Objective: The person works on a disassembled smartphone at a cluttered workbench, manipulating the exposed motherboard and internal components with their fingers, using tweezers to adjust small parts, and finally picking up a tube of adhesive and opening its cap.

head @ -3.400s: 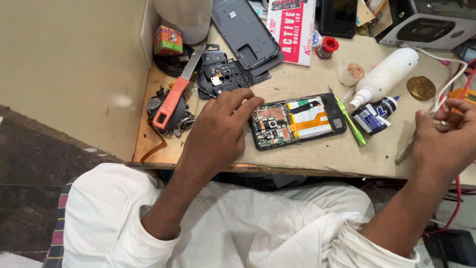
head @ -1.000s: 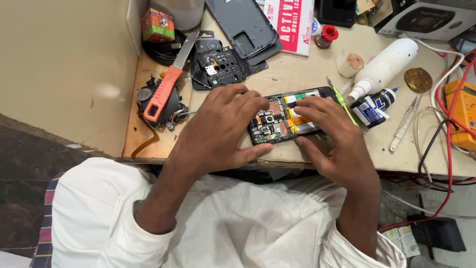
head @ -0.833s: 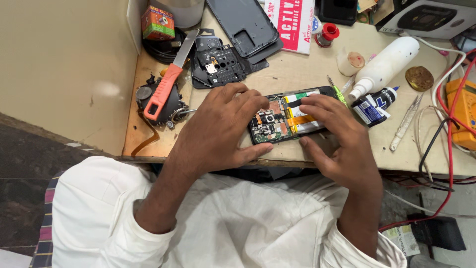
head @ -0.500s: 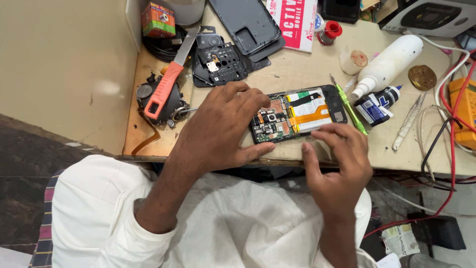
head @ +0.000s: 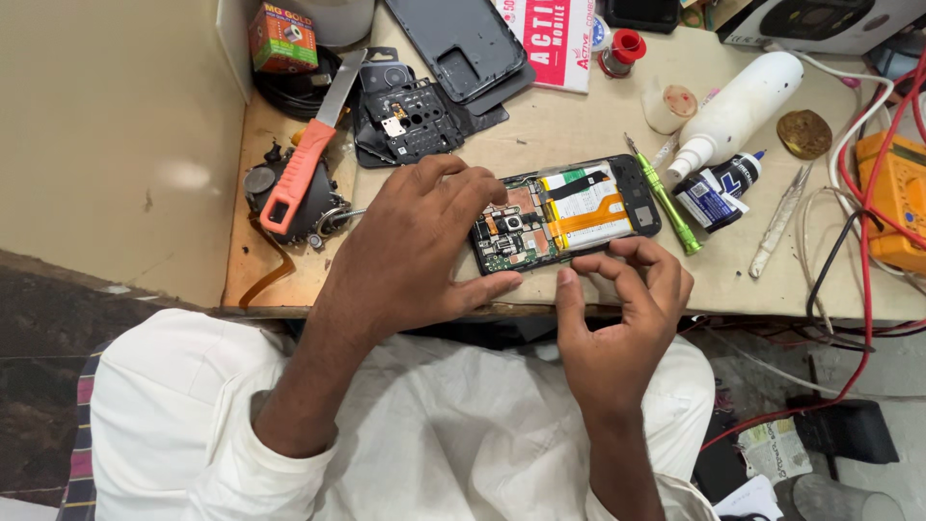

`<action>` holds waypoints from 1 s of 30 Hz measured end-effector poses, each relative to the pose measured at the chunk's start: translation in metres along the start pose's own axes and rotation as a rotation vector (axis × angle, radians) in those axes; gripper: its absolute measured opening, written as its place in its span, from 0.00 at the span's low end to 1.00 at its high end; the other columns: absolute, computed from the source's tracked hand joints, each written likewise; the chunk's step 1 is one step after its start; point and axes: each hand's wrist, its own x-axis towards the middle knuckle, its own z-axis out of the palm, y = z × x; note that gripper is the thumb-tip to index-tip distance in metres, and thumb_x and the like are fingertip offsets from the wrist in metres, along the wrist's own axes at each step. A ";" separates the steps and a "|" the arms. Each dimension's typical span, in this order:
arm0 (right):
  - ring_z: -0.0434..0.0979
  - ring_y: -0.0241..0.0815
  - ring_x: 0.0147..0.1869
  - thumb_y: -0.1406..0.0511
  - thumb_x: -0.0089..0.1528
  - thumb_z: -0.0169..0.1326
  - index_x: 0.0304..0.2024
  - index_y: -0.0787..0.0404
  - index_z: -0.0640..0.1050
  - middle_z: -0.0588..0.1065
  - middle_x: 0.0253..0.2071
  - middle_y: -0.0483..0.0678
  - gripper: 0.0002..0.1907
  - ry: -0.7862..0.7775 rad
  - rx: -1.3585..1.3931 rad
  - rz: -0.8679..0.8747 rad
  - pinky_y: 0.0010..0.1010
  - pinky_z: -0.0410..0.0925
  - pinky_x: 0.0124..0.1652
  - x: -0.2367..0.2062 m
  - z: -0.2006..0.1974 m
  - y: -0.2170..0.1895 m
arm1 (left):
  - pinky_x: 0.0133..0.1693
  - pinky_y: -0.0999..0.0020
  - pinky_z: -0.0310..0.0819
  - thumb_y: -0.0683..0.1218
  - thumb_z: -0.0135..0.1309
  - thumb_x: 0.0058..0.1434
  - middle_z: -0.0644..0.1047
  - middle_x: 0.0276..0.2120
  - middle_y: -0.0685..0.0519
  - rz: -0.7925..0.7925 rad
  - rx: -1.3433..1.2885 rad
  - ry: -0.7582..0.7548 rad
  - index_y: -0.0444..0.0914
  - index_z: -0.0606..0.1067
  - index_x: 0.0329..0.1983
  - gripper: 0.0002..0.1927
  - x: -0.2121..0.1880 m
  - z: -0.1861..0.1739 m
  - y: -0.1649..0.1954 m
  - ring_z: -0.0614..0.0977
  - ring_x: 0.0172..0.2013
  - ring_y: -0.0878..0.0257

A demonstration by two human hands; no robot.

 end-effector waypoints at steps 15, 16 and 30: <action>0.79 0.43 0.42 0.75 0.66 0.62 0.44 0.70 0.80 0.79 0.44 0.54 0.05 0.260 -0.315 -0.041 0.30 0.72 0.45 0.055 -0.075 0.090 | 0.58 0.49 0.65 0.60 0.67 0.54 0.76 0.53 0.44 0.009 0.005 -0.012 0.37 0.67 0.56 0.36 0.001 0.002 0.001 0.71 0.59 0.43; 0.79 0.44 0.40 0.74 0.64 0.64 0.46 0.71 0.81 0.79 0.44 0.56 0.09 0.237 -0.380 -0.006 0.32 0.72 0.42 0.067 -0.083 0.108 | 0.58 0.49 0.65 0.60 0.67 0.54 0.76 0.53 0.44 0.008 -0.002 -0.008 0.37 0.68 0.56 0.36 0.001 0.001 0.001 0.71 0.59 0.43; 0.72 0.30 0.30 0.76 0.60 0.52 0.55 0.68 0.78 0.74 0.32 0.43 0.19 -0.010 0.011 0.361 0.24 0.66 0.30 0.030 -0.107 0.069 | 0.60 0.50 0.65 0.62 0.66 0.54 0.74 0.52 0.46 0.035 0.015 0.011 0.35 0.69 0.56 0.36 -0.002 0.001 -0.003 0.71 0.58 0.45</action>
